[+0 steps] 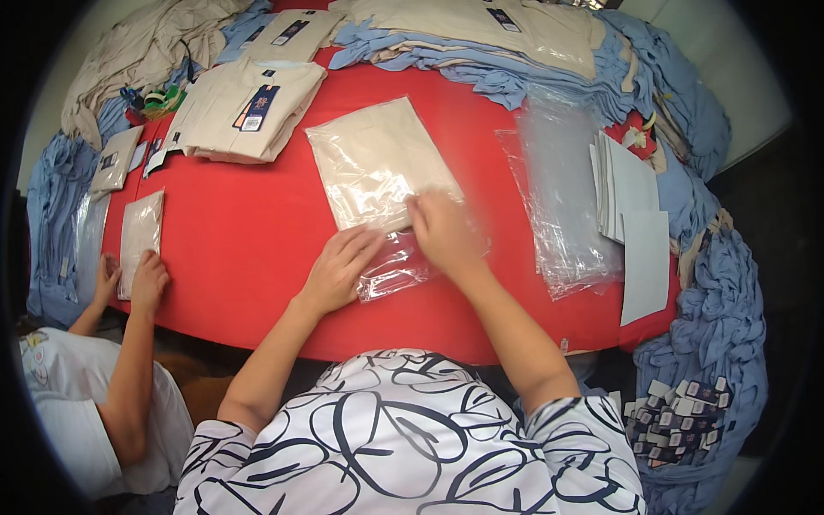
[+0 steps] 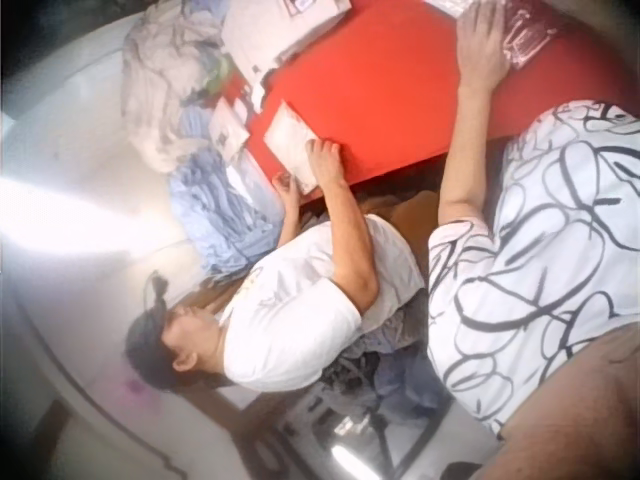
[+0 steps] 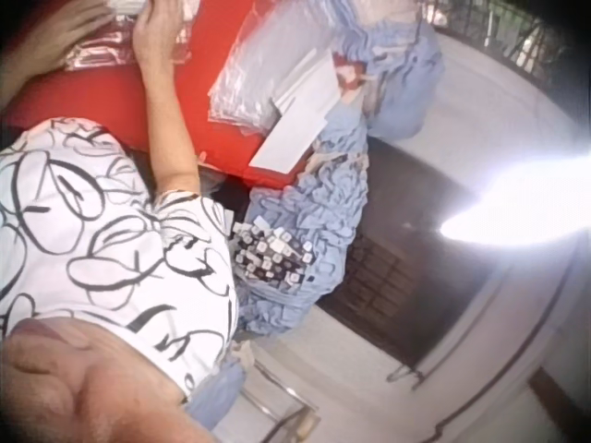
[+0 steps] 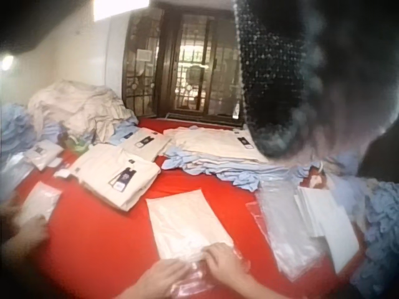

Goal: The person places folded shirts into plastic bags, inserts white backing cards into the bags, and organizes stacks of the bagged garments on a large red surface.

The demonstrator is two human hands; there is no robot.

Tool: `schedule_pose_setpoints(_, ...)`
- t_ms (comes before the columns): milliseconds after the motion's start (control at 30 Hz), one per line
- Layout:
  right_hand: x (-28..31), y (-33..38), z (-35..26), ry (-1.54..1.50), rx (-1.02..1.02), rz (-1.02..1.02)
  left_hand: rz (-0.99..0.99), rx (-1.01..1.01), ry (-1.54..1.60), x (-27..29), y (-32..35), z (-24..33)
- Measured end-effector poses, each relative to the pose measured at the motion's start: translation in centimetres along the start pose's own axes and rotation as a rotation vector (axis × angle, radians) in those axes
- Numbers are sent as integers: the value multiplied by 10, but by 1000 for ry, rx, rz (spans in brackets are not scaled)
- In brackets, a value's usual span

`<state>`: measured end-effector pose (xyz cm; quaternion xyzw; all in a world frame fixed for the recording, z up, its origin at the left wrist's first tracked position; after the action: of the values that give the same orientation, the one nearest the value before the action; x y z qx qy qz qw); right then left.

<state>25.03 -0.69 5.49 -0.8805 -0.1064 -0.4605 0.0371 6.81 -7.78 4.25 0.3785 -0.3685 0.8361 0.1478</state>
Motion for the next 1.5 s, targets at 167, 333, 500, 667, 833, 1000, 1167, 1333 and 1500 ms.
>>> schedule_pose_setpoints(167, -48, 100, -23, 136, 421, 272, -280, -61, -1, -19, 0, 0)
schedule_pose_setpoints(333, -58, 102, -27, 209, 365, 269, -316, -75, -33, -26, 5, 1)
schedule_pose_setpoints(500, -43, 116, -36, 199, 518, 468, -306, -40, -11, -26, 6, 2)
schedule_pose_setpoints(667, -27, 134, -47, 229, 600, 499, -293, 3, -27, -26, 3, -5)
schedule_pose_setpoints(833, -9, 157, -46, 147, 577, 492, -305, -10, -44, -30, 5, 1)
schedule_pose_setpoints(1000, -1, 134, -21, 160, 399, 463, -405, -29, -34, -27, 9, 10)
schedule_pose_setpoints(1167, -16, 126, 1, 174, 476, 344, -414, -19, -11, -29, 9, 11)
schedule_pose_setpoints(1333, -1, 154, -11, 209, 542, 447, -432, 30, -24, -32, 9, 10)
schedule_pose_setpoints(1500, 20, 170, 0, 247, 337, 515, -502, 42, 2, -30, 10, 18)
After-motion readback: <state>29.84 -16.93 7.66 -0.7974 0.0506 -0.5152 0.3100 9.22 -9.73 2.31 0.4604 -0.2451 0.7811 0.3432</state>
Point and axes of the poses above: each hand's wrist, its own y-axis away from the middle knuckle, its own x-axis out of the back of the hand, z = x × y, the point moved 6 cm from there along -y, towards the middle knuckle, and after that the axes turned 7 degrees about y, right-handed, at the moved point
